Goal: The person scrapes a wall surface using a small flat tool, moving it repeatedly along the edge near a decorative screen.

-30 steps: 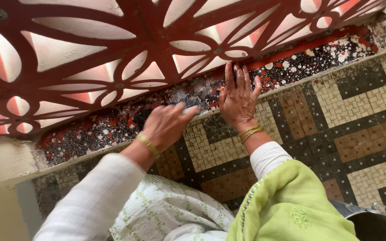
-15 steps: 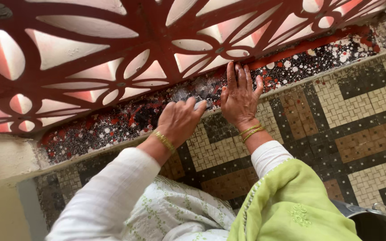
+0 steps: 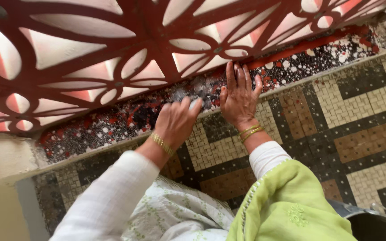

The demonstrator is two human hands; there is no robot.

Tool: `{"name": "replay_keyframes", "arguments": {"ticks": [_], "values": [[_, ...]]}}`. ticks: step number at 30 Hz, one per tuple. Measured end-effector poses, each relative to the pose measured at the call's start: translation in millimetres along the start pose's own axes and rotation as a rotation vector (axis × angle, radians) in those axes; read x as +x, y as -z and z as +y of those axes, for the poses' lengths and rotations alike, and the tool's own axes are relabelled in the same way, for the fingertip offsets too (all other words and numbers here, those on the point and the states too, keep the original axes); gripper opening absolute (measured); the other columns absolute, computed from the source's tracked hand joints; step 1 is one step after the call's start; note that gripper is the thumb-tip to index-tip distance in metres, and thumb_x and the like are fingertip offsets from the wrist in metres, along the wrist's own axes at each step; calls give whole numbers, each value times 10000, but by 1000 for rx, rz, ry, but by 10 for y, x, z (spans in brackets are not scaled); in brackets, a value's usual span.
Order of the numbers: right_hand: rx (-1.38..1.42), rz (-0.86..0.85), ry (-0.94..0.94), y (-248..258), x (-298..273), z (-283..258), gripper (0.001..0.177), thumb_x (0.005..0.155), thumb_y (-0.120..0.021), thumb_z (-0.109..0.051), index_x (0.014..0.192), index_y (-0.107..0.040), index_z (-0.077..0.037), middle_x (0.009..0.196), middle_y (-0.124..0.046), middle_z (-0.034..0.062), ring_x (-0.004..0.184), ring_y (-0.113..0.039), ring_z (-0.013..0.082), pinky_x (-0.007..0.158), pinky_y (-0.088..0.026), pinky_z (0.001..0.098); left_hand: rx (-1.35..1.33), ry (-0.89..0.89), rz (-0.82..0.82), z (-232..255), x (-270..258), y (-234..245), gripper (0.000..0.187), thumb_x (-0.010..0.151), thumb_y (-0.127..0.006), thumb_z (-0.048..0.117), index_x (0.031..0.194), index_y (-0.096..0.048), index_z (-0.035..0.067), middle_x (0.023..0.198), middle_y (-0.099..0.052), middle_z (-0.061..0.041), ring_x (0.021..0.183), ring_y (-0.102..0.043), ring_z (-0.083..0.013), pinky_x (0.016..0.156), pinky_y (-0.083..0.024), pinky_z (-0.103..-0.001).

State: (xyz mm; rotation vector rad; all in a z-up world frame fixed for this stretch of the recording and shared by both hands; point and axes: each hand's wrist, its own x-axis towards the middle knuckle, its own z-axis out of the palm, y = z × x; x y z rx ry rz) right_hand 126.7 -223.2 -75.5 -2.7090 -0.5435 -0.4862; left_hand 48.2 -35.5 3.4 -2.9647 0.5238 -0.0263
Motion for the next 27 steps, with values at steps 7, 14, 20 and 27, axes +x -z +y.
{"name": "replay_keyframes", "arguments": {"ticks": [7, 14, 20, 27], "values": [[-2, -17, -10, -13, -28, -12, 682, 989, -439, -268, 1615, -223, -106, 1521, -431, 146, 1458, -363, 322, 1159, -180, 620, -55, 29, -32, 60, -45, -44, 461, 898, -614, 111, 1355, -570, 149, 829, -608, -45, 615, -612, -149, 530, -503, -320], [5, -15, -14, -17, -12, -4, 683, 979, -429, -276, 1607, -224, -100, 1513, -429, 156, 1448, -365, 325, 1153, -176, 618, -65, 95, -56, 86, -329, -16, 505, 850, -629, 120, 1351, -570, 139, 849, -621, -56, 643, -645, -167, 530, -526, -325], [-27, -18, -6, -20, -25, 19, 676, 1001, -423, -277, 1623, -219, -106, 1527, -430, 146, 1461, -361, 326, 1165, -173, 613, 45, 178, 18, 14, 144, -157, 432, 903, -627, 152, 1331, -581, 122, 843, -639, -61, 660, -656, -167, 529, -522, -325], [-35, -7, -19, -20, -10, -25, 673, 972, -427, -293, 1595, -248, -111, 1503, -445, 145, 1434, -372, 312, 1137, -185, 618, -113, 160, -163, 95, -6, -120, 399, 976, -564, 140, 1365, -547, 56, 823, -640, -97, 564, -641, -140, 447, -505, -277]]}}
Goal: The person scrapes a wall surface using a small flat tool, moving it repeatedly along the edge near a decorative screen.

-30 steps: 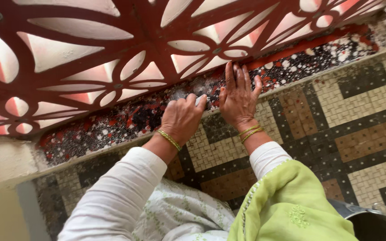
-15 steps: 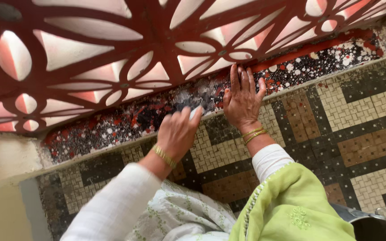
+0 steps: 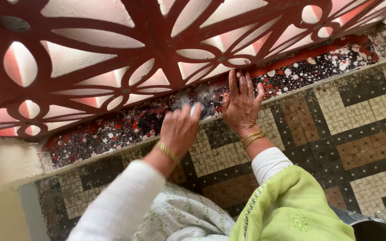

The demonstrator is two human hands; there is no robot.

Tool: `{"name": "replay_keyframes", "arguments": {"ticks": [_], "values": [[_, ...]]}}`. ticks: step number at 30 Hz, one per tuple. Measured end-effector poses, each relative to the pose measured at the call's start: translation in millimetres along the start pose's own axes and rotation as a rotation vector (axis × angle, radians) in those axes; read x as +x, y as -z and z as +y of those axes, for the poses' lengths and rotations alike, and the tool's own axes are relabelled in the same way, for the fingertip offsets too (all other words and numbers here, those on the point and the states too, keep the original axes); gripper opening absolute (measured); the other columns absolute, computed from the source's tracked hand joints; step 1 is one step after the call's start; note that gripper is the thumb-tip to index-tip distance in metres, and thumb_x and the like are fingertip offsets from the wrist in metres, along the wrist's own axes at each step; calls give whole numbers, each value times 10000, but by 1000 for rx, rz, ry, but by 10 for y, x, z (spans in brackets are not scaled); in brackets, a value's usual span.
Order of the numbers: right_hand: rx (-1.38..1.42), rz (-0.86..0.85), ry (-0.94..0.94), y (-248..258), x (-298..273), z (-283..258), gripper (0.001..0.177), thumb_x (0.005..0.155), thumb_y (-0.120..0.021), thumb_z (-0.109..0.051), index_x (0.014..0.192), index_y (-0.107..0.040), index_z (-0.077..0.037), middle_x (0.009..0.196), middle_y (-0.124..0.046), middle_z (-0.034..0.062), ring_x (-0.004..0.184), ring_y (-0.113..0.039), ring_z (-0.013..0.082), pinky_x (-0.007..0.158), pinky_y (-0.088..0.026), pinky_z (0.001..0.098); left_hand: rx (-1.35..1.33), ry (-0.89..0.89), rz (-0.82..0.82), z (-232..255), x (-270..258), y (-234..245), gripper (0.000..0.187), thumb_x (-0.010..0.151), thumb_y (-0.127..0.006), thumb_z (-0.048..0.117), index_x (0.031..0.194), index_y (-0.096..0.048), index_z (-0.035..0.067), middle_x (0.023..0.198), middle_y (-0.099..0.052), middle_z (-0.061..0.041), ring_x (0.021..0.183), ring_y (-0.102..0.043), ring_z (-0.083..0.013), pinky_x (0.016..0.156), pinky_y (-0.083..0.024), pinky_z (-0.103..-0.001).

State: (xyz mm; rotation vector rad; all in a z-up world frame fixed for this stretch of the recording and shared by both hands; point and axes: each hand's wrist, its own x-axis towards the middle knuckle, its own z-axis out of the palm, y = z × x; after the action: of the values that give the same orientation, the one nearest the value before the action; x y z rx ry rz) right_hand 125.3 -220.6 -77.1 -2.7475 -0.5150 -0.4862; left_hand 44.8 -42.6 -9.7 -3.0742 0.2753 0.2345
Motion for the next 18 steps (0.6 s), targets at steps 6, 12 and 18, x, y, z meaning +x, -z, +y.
{"name": "replay_keyframes", "arguments": {"ticks": [6, 12, 18], "values": [[20, -17, 10, 56, -25, -6, 670, 1020, -435, -278, 1626, -241, -68, 1518, -436, 164, 1462, -363, 337, 1154, -203, 624, 90, -67, 330, -137, 204, 9, 397, 849, -603, 153, 1245, -617, 171, 794, -634, -54, 591, -631, -174, 490, -502, -336], [40, 9, -9, -3, 4, -6, 675, 965, -419, -281, 1594, -264, -94, 1538, -428, 144, 1448, -358, 315, 1135, -192, 623, -6, -91, 151, -186, -14, 3, 416, 887, -599, 149, 1303, -579, 156, 819, -627, -69, 600, -639, -176, 487, -511, -324], [33, -8, -4, 8, -9, 17, 646, 987, -407, -298, 1589, -272, -104, 1539, -428, 137, 1453, -361, 315, 1145, -186, 625, 48, -99, 205, 36, 646, 22, 362, 924, -574, 178, 1283, -570, 129, 808, -613, -96, 556, -614, -162, 440, -479, -315]]}}
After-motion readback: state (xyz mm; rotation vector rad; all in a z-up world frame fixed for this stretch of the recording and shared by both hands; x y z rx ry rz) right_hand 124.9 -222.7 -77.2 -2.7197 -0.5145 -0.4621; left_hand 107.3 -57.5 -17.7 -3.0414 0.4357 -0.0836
